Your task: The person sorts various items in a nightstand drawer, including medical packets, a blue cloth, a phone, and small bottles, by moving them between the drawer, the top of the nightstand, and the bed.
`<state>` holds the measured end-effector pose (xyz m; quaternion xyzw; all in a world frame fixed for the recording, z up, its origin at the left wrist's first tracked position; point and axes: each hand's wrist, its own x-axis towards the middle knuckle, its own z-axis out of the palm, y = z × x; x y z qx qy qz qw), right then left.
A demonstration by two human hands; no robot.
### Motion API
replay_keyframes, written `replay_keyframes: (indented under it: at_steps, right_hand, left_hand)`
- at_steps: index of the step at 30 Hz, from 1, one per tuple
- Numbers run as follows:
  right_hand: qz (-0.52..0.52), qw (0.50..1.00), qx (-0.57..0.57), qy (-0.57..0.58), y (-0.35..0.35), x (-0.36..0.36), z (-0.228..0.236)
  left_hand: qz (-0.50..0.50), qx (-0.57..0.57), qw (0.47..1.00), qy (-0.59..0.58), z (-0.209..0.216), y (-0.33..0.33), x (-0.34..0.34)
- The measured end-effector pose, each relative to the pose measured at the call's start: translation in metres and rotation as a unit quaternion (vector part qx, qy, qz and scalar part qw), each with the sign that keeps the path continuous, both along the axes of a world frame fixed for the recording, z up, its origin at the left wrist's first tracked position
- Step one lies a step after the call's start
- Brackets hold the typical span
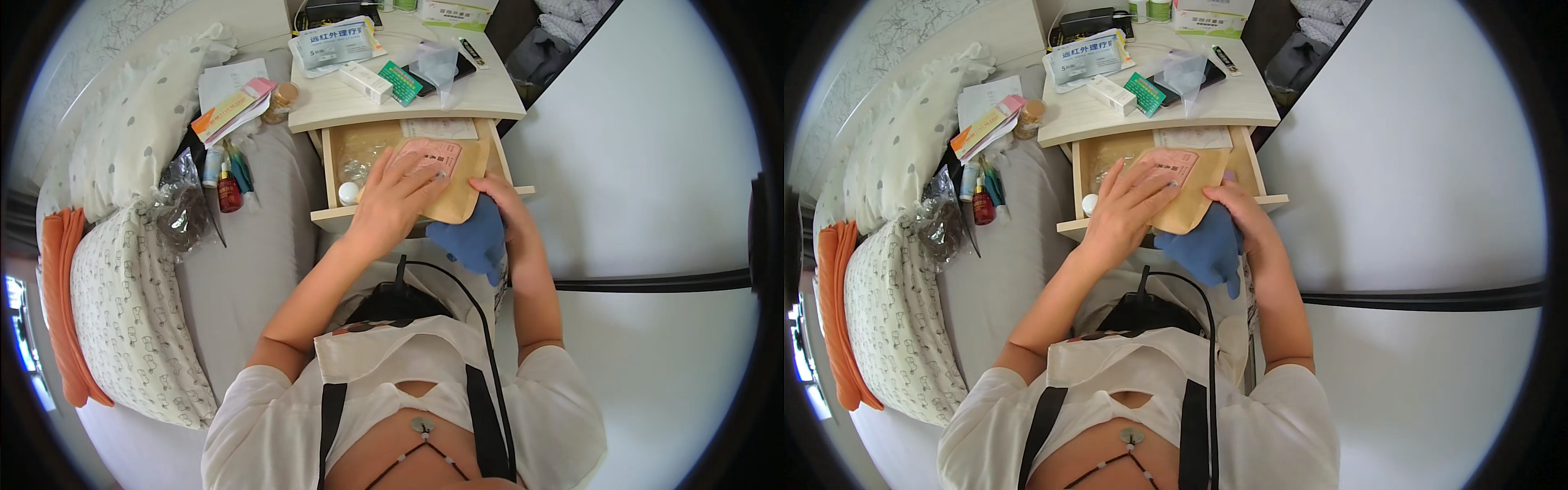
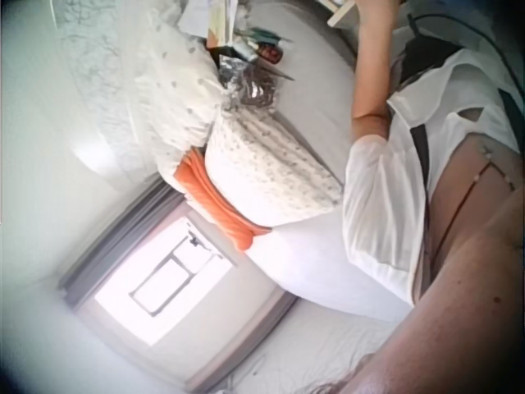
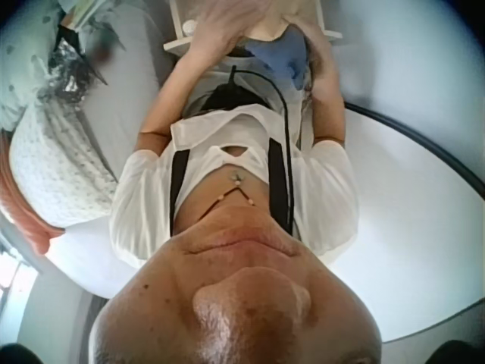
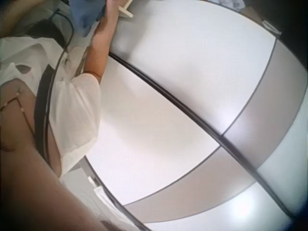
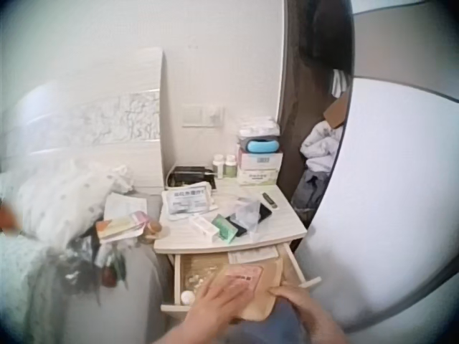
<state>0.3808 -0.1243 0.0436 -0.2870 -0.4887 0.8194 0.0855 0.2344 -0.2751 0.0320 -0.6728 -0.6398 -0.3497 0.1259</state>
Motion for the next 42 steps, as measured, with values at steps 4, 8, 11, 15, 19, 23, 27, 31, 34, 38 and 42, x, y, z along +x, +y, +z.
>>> replay_keyframes:
  at_steps: [4,8,11,15,19,23,27,31,34,38,42]
  right_hand:
    - [-0.018,1.000,-0.022,-0.007,0.032,0.008,-0.014]
    - [-0.083,0.994,-0.045,-0.049,0.055,0.021,-0.018]
    - [-0.062,0.998,0.017,-0.005,0.054,0.025,-0.023]
    - [-0.082,0.994,-0.070,-0.003,0.080,0.021,-0.043]
    - [-0.089,0.992,-0.064,-0.069,0.083,0.007,-0.026]
    - [-0.034,0.993,-0.050,-0.099,0.106,-0.005,-0.044]
    - [0.003,0.990,-0.039,-0.134,0.099,-0.032,-0.049]
    - [0.031,0.985,-0.042,-0.165,0.094,-0.063,-0.048]
    - [0.024,0.986,-0.045,-0.160,0.088,-0.083,-0.052]
    - [0.044,0.987,-0.106,-0.110,0.077,-0.109,-0.071]
    - [0.061,0.987,-0.120,-0.083,0.040,-0.136,-0.066]
  left_hand:
    - [-0.011,-0.056,0.978,-0.201,-0.016,0.012,-0.001]
    - [-0.018,-0.057,0.762,-0.645,-0.032,0.022,-0.015]
    - [-0.017,-0.065,0.614,-0.787,-0.020,0.031,-0.018]
    - [-0.050,-0.130,0.614,-0.777,-0.041,0.047,-0.020]
    - [0.032,-0.156,0.795,-0.585,-0.068,0.050,-0.025]
    - [0.025,-0.185,0.770,-0.610,-0.062,0.047,-0.020]
    - [0.027,-0.075,0.851,-0.520,-0.044,0.036,-0.002]
    - [0.073,-0.039,0.929,-0.361,-0.034,0.015,-0.013]
    - [0.127,0.046,0.932,-0.337,-0.022,-0.009,-0.029]
    - [0.145,0.165,0.843,-0.492,-0.030,-0.032,-0.060]
    - [0.177,0.199,0.801,-0.536,-0.036,-0.043,-0.089]
